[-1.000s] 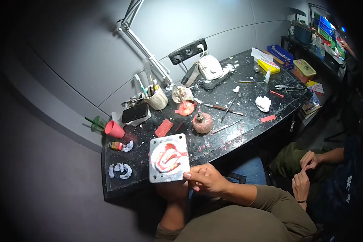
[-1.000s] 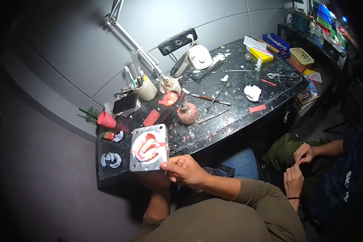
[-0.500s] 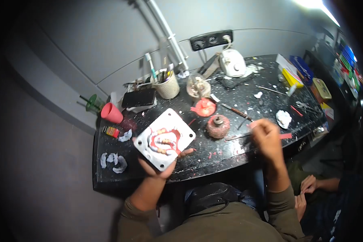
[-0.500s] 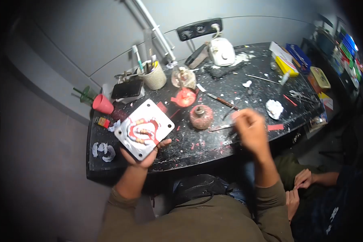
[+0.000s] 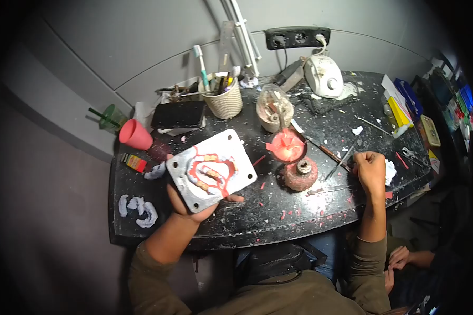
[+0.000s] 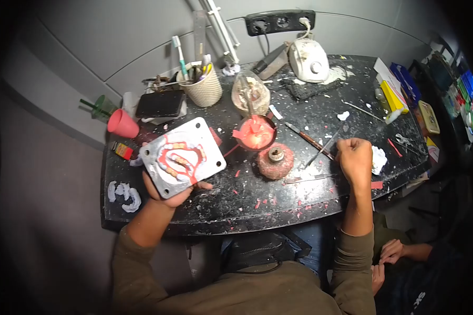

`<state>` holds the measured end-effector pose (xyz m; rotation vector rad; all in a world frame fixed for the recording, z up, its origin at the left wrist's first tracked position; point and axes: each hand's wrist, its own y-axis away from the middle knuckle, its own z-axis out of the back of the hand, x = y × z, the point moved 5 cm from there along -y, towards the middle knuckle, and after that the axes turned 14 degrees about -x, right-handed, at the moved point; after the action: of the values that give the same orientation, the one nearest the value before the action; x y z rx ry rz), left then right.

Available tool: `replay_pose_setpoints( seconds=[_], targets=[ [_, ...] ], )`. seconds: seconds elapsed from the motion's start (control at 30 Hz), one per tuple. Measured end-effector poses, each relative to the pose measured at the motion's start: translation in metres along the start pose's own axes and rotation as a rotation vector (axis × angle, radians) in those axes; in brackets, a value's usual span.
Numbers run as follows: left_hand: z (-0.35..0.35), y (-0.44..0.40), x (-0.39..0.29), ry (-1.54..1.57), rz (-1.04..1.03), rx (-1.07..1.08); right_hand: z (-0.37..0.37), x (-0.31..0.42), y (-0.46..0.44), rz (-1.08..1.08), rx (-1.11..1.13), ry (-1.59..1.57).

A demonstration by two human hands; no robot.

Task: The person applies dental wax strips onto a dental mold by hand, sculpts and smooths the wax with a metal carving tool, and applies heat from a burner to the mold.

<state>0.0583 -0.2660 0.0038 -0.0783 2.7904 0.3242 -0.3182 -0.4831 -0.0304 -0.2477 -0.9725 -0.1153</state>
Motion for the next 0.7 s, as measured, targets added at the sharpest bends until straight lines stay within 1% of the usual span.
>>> replay_pose_setpoints(
  seconds=[0.03,0.1,0.13,0.17,0.23,0.3,0.37,0.4,0.5,0.53,0.67,0.7],
  targets=[
    [-0.002,-0.001,-0.002,0.024,-0.012,0.019,0.004,0.003,-0.002,-0.004,-0.014,0.018],
    [0.000,-0.006,-0.005,-0.048,-0.005,0.031,0.003,0.016,0.000,-0.108,0.015,-0.028],
    [0.001,-0.007,-0.004,-0.030,0.005,0.009,0.000,0.021,-0.001,-0.081,0.036,0.052],
    [0.003,-0.008,-0.003,-0.024,0.013,0.011,-0.001,0.020,-0.003,-0.083,0.030,0.059],
    [0.006,-0.009,0.000,0.014,0.046,0.004,-0.008,0.022,-0.004,0.021,0.041,0.116],
    [0.009,-0.006,0.003,0.003,0.045,0.002,-0.010,0.021,-0.004,0.032,0.026,0.126],
    [0.014,-0.003,0.005,0.037,0.087,-0.032,-0.012,0.011,-0.008,-0.024,-0.004,0.020],
    [0.017,-0.002,0.006,0.050,0.087,-0.031,-0.013,0.009,-0.009,-0.018,-0.017,-0.007],
    [0.015,-0.001,0.010,0.096,0.115,-0.067,-0.015,0.024,-0.002,-0.024,0.031,0.021],
    [0.014,-0.001,0.012,0.104,0.118,-0.071,-0.016,0.024,-0.002,0.020,0.024,0.038],
    [0.015,-0.003,0.020,0.081,0.157,-0.055,-0.016,0.011,-0.007,0.072,0.003,0.008],
    [0.012,-0.002,0.022,0.073,0.158,-0.052,-0.014,0.010,-0.007,-0.014,0.052,-0.128]
  ],
)
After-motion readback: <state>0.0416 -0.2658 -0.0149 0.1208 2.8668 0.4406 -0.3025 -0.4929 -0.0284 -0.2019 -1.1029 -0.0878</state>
